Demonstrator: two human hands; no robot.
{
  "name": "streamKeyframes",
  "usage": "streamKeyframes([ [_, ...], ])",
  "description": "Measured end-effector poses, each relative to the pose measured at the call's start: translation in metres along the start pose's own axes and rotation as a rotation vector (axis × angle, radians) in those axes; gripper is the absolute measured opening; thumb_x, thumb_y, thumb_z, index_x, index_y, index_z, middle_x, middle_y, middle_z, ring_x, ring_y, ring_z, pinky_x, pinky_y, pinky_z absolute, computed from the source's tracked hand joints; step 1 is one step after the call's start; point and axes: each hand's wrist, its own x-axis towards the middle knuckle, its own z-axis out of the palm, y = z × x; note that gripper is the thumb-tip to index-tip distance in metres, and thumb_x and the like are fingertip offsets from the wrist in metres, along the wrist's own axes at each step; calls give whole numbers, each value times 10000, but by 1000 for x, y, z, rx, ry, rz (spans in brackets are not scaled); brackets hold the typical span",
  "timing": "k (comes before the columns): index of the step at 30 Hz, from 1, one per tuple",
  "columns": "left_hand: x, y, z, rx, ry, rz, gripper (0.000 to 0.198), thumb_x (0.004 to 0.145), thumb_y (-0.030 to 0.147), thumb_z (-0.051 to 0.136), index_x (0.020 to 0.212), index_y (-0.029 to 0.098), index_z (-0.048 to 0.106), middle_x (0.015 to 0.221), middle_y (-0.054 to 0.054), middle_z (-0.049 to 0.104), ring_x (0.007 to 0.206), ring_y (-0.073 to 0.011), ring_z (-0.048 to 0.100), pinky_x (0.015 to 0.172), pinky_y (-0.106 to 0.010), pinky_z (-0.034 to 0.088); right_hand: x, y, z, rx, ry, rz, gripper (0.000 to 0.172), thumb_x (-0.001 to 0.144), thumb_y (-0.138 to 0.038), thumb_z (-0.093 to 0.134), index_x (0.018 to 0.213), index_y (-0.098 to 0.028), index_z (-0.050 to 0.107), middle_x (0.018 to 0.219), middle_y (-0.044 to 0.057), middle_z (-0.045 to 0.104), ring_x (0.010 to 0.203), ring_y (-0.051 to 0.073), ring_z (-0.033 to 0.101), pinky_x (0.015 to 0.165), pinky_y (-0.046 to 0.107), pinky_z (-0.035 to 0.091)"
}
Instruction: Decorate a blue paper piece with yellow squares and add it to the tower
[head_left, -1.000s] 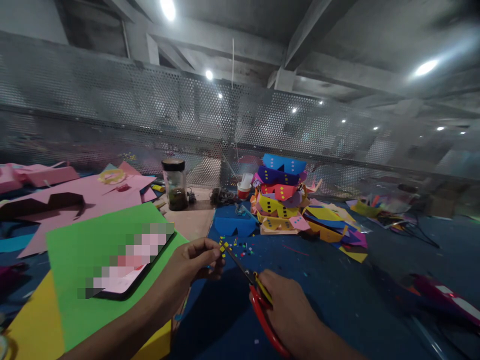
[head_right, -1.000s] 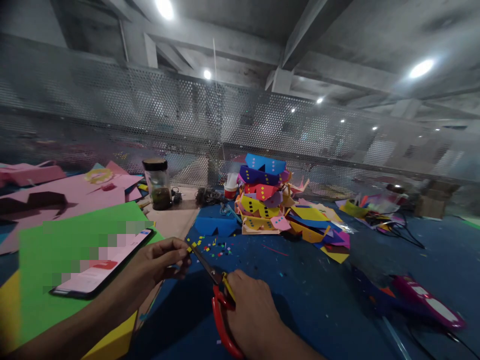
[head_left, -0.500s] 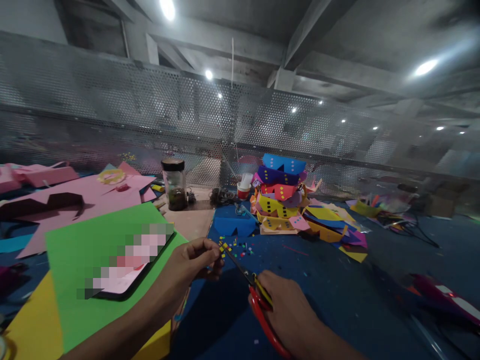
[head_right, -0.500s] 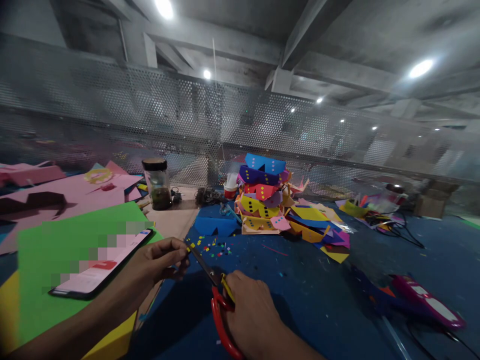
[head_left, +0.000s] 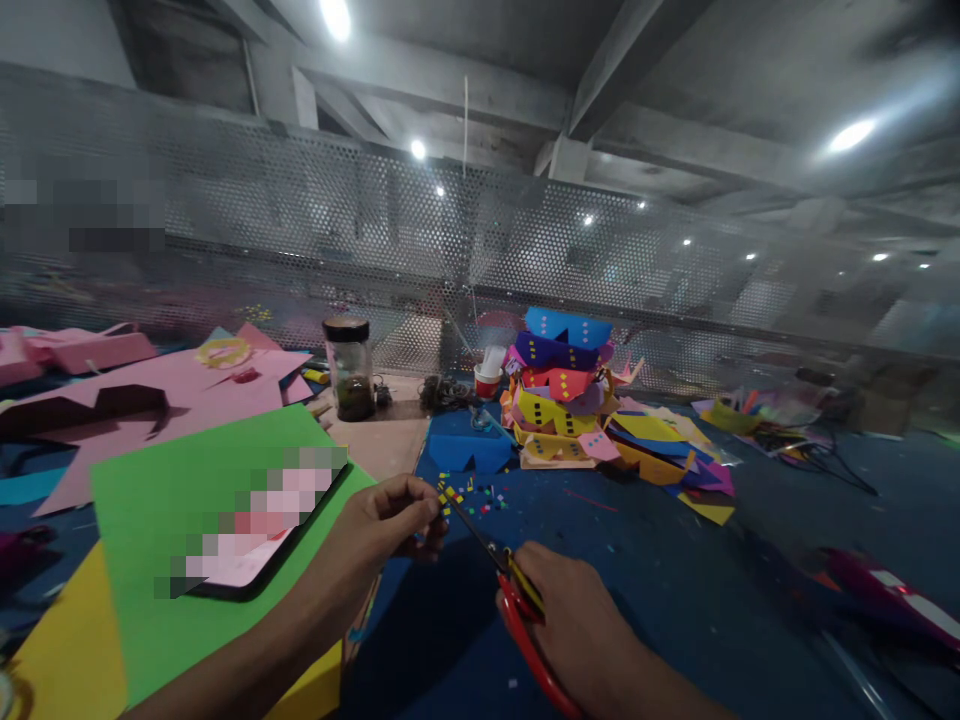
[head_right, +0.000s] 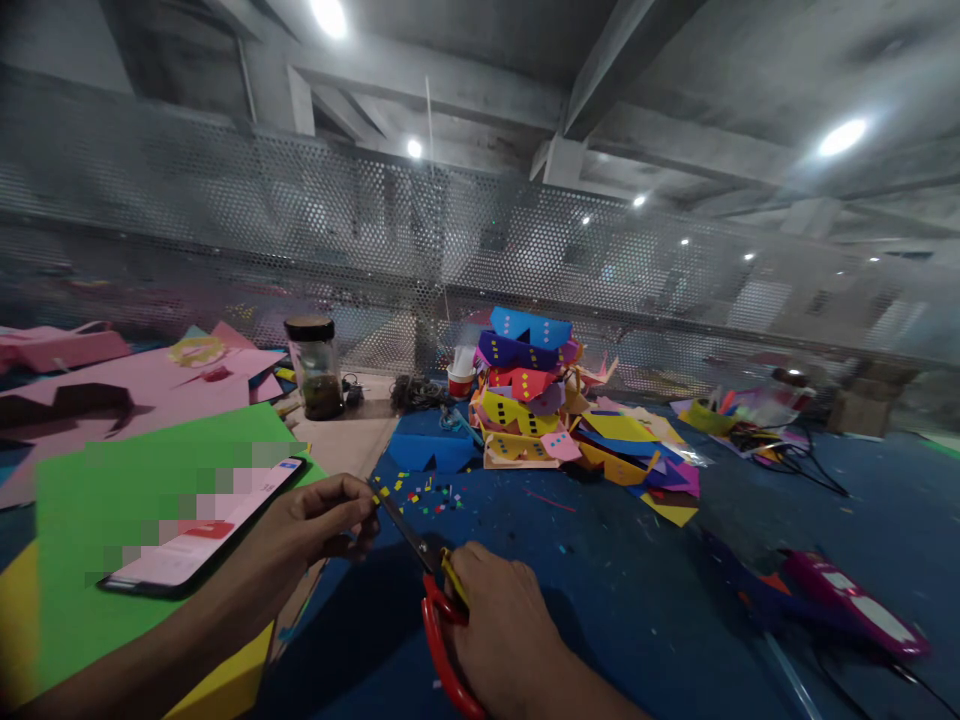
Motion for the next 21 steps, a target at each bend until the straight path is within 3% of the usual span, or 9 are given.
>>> streamKeyframes([
  [9,-1,1,1,6,5,-6,226,701,356,732,692,171,603,612,8,638,557,-133,583,542,-245,483,0,-2,-1,-38,-71,37,92,814,-166,494,826,-211,573,857,6,677,718,146,617,601,237,329],
  [21,1,-2,0,-1,-5,-3,203,726,348,715,705,171,617,643,-1,647,581,-136,592,557,-249,492,1,0,0,-10,-57,27,91,793,-148,500,794,-207,570,836,11,685,706,156,615,594,241,315],
])
